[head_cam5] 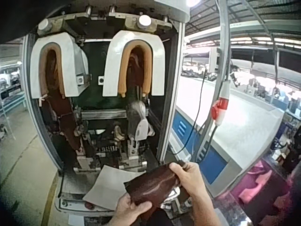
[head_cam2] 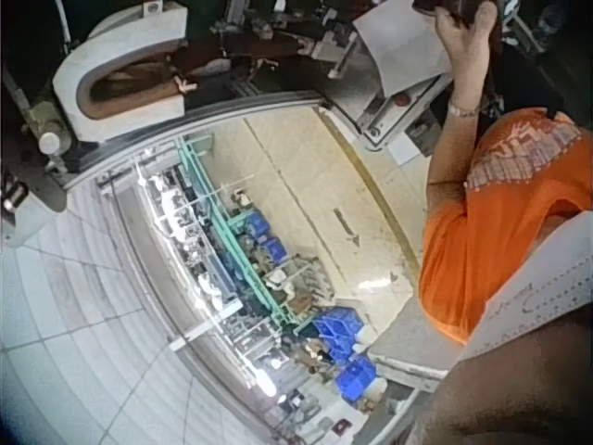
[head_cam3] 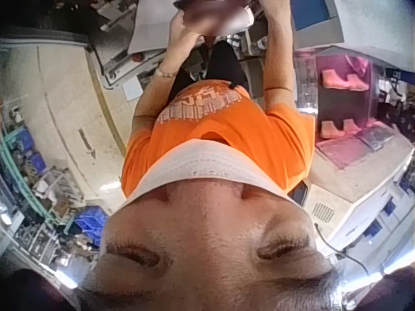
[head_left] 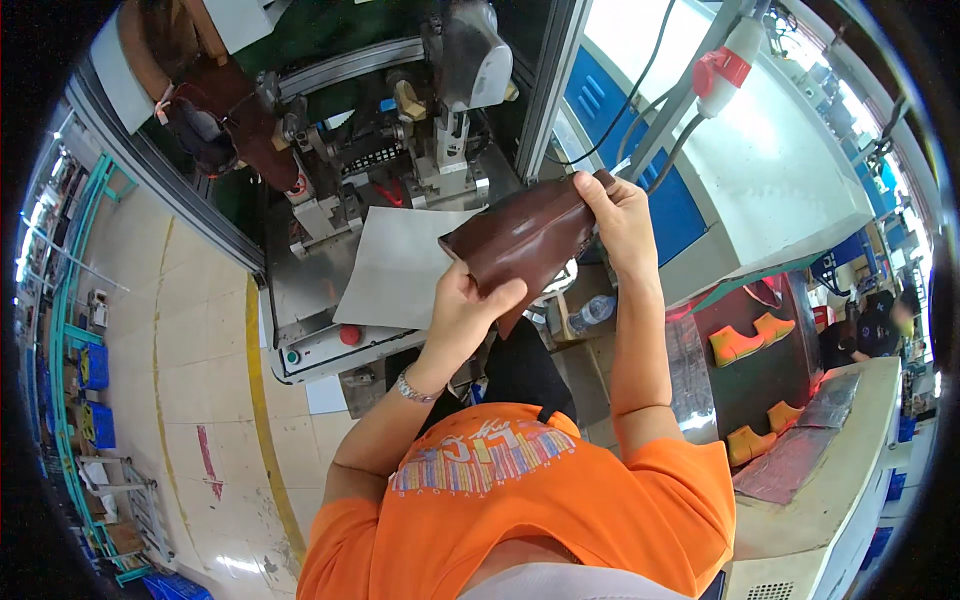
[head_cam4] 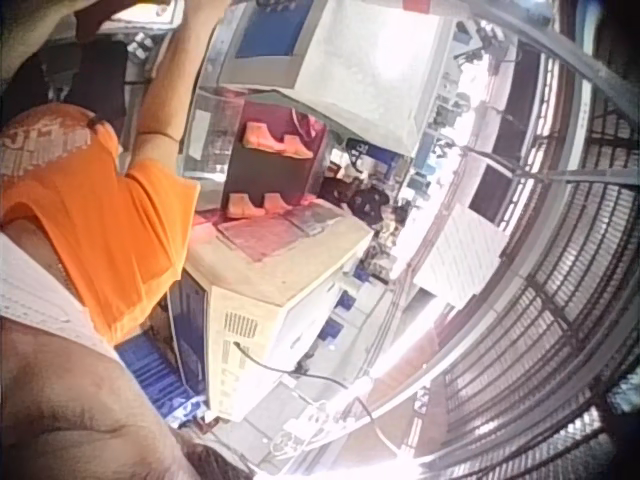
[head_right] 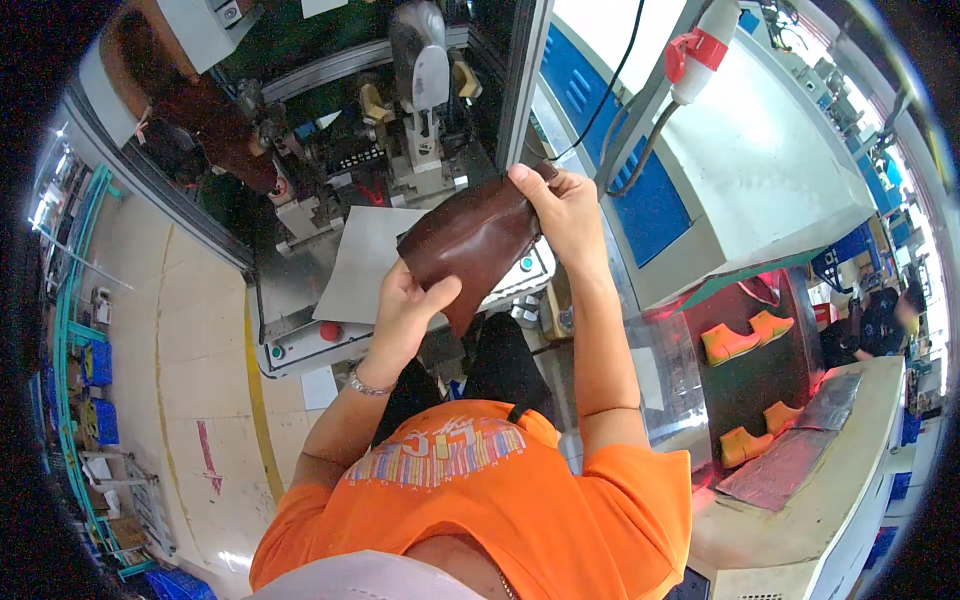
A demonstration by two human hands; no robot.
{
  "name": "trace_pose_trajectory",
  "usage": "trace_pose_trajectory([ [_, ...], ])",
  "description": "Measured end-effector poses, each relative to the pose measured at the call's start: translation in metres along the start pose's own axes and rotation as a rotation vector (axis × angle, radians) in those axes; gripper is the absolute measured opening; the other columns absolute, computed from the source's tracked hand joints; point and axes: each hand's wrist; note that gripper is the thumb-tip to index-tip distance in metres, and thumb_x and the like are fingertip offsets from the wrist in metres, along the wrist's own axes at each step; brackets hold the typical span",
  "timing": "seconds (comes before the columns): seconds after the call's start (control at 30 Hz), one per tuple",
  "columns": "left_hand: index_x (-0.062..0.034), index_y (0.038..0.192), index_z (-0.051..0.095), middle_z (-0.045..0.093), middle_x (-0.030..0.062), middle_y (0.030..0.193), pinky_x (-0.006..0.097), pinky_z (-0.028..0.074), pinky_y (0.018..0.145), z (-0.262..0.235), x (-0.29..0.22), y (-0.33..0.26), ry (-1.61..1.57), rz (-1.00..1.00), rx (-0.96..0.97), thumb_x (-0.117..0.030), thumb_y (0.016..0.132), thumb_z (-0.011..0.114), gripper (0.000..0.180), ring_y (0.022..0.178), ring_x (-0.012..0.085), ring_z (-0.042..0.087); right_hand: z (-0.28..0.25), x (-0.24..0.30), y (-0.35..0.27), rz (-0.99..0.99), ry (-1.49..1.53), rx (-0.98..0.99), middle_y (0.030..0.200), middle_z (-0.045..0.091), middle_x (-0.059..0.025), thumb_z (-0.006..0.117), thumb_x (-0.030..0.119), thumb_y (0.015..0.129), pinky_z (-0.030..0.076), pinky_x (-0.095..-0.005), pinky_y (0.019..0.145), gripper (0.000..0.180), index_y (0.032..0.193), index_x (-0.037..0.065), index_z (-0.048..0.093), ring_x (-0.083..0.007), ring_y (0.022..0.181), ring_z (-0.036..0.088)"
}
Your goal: The person repeatedly places brown shoe uppers into a shoe-lasting machine, presses a button to activate the machine, and then removes the processed uppers. The person handles the shoe parts one at a time, placing them into the machine's molds and retrieving them after the cycle completes.
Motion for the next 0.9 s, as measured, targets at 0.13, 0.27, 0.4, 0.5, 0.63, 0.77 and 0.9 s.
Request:
trace_pose_trajectory([
  [0.13, 0.0033, 0.106, 0.054, 0.06, 0.0072, 0.1, 0.023, 0.045, 0.077, -0.005, 0.004, 0.007, -0.034, 0.096, -0.092, -0.011, 0.085, 0.057, 0.026, 0.087, 0.0099, 0.056, -0.009, -0.017, -0.004, -0.074, 0.107, 0.294, 0.084, 0.062, -0.0024, 0.06, 0.02, 0.084, 0.044, -0.0242, 0.068, 0.024, 0.091, -0.002, 0.061, -0.008, 0.076, 0.054],
  [0.27, 0.0036, 0.105, 0.055, 0.061, 0.0065, 0.097, 0.023, 0.045, 0.076, -0.013, 0.01, 0.01, -0.01, 0.113, -0.112, -0.012, 0.086, 0.057, 0.024, 0.086, 0.0097, 0.056, 0.002, -0.028, -0.014, -0.002, 0.152, 0.172, 0.077, 0.061, 0.0009, 0.06, 0.02, 0.083, 0.041, -0.0216, 0.062, 0.018, 0.084, 0.002, 0.062, -0.0058, 0.068, 0.052],
  [0.4, 0.0034, 0.103, 0.056, 0.061, 0.006, 0.095, 0.022, 0.045, 0.073, -0.019, 0.017, 0.01, 0.079, 0.126, -0.099, -0.012, 0.085, 0.058, 0.024, 0.081, 0.0085, 0.056, 0.007, -0.027, -0.02, 0.044, 0.221, 0.021, 0.068, 0.059, 0.0025, 0.059, 0.02, 0.084, 0.035, -0.0191, 0.056, 0.02, 0.073, 0.003, 0.062, -0.0034, 0.06, 0.049],
  [0.5, 0.003, 0.101, 0.057, 0.062, 0.0055, 0.092, 0.022, 0.045, 0.072, -0.025, 0.012, 0.015, 0.068, 0.093, -0.103, -0.012, 0.084, 0.06, 0.022, 0.078, 0.0077, 0.056, 0.011, -0.028, -0.022, 0.051, 0.257, -0.044, 0.07, 0.059, 0.0016, 0.057, 0.021, 0.085, 0.037, -0.0194, 0.059, 0.022, 0.074, 0.003, 0.061, -0.0037, 0.061, 0.049],
  [0.63, 0.0022, 0.103, 0.056, 0.061, 0.0059, 0.094, 0.022, 0.045, 0.074, -0.03, -0.002, 0.023, -0.097, -0.113, -0.101, -0.012, 0.082, 0.062, 0.025, 0.081, 0.0082, 0.056, 0.023, -0.019, -0.022, -0.032, 0.193, -0.235, 0.058, 0.049, 0.007, 0.057, 0.026, 0.086, 0.027, -0.0198, 0.05, 0.035, 0.058, 0.006, 0.054, -0.0011, 0.055, 0.037],
  [0.77, 0.001, 0.109, 0.051, 0.058, 0.0061, 0.105, 0.024, 0.043, 0.081, -0.012, -0.01, 0.014, -0.062, -0.041, 0.026, -0.014, 0.084, 0.059, 0.03, 0.093, 0.0095, 0.053, 0.015, -0.008, -0.028, 0.009, 0.147, -0.263, 0.059, 0.048, 0.0068, 0.055, 0.024, 0.087, 0.027, -0.0207, 0.049, 0.035, 0.058, 0.005, 0.052, -0.0015, 0.055, 0.036],
  [0.9, -0.0001, 0.11, 0.05, 0.058, 0.0053, 0.101, 0.024, 0.044, 0.081, -0.018, -0.02, 0.022, -0.103, -0.055, 0.036, -0.015, 0.087, 0.055, 0.028, 0.091, 0.0092, 0.054, -0.018, 0.009, -0.045, -0.331, -0.348, -0.012, 0.061, 0.054, -0.0011, 0.053, 0.024, 0.088, 0.033, -0.0249, 0.051, 0.035, 0.064, -0.001, 0.058, -0.0072, 0.057, 0.045],
])
Point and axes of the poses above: each hand's wrist, its own y-axis towards the middle knuckle, its own z-axis out of the palm, x = y × z
